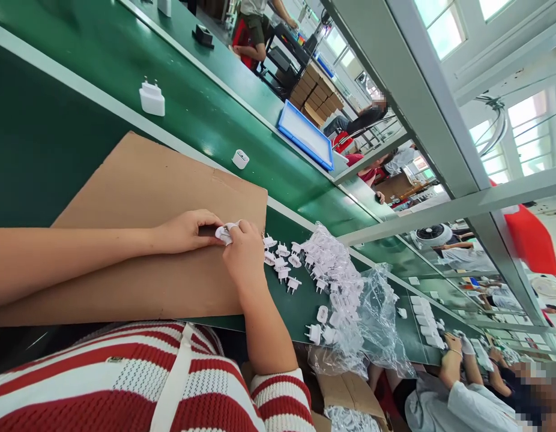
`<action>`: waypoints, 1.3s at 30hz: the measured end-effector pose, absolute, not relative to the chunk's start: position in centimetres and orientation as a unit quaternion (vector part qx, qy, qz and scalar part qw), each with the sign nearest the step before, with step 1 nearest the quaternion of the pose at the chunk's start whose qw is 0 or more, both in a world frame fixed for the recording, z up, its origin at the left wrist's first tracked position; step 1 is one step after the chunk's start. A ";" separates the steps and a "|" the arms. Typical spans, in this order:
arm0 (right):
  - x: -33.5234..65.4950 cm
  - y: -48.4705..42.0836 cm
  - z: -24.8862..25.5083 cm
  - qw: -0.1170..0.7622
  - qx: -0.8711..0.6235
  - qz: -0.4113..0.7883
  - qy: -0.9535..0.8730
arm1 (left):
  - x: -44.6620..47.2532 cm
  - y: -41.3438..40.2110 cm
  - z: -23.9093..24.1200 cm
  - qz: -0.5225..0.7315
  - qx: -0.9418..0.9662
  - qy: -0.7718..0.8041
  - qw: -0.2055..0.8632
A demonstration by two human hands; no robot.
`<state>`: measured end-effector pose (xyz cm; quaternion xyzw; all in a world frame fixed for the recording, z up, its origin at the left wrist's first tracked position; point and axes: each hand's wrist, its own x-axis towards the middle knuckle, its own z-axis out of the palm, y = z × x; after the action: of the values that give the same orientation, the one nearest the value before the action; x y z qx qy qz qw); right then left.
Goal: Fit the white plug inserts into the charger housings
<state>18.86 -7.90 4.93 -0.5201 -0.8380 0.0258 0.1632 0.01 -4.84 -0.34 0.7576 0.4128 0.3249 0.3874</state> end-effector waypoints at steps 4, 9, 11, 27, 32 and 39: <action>18.9 -7.9 4.2 0.191 -0.522 0.030 -0.830 | 0.0 -4.9 -0.4 0.335 0.751 0.412 0.393; 18.9 -8.3 3.5 0.214 -0.531 0.017 -0.820 | -0.1 -4.8 -0.5 0.333 0.752 0.408 0.396; 18.9 -8.4 3.6 0.212 -0.523 0.018 -0.825 | -0.1 -4.8 -0.5 0.335 0.751 0.406 0.398; 19.4 -7.5 3.8 0.189 -0.497 0.019 -0.846 | 0.2 -4.7 -0.7 0.337 0.754 0.410 0.386; 19.0 -7.0 4.7 0.146 -0.513 0.021 -0.846 | 0.3 -4.7 -0.9 0.339 0.746 0.410 0.400; 18.8 -6.7 5.2 0.122 -0.510 -0.018 -0.852 | 0.3 -4.8 -0.2 0.328 0.748 0.432 0.382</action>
<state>18.78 -6.75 5.18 -0.5095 -0.8516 -0.0180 0.1216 0.25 -4.84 -0.22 0.7485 0.4315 0.3284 0.3817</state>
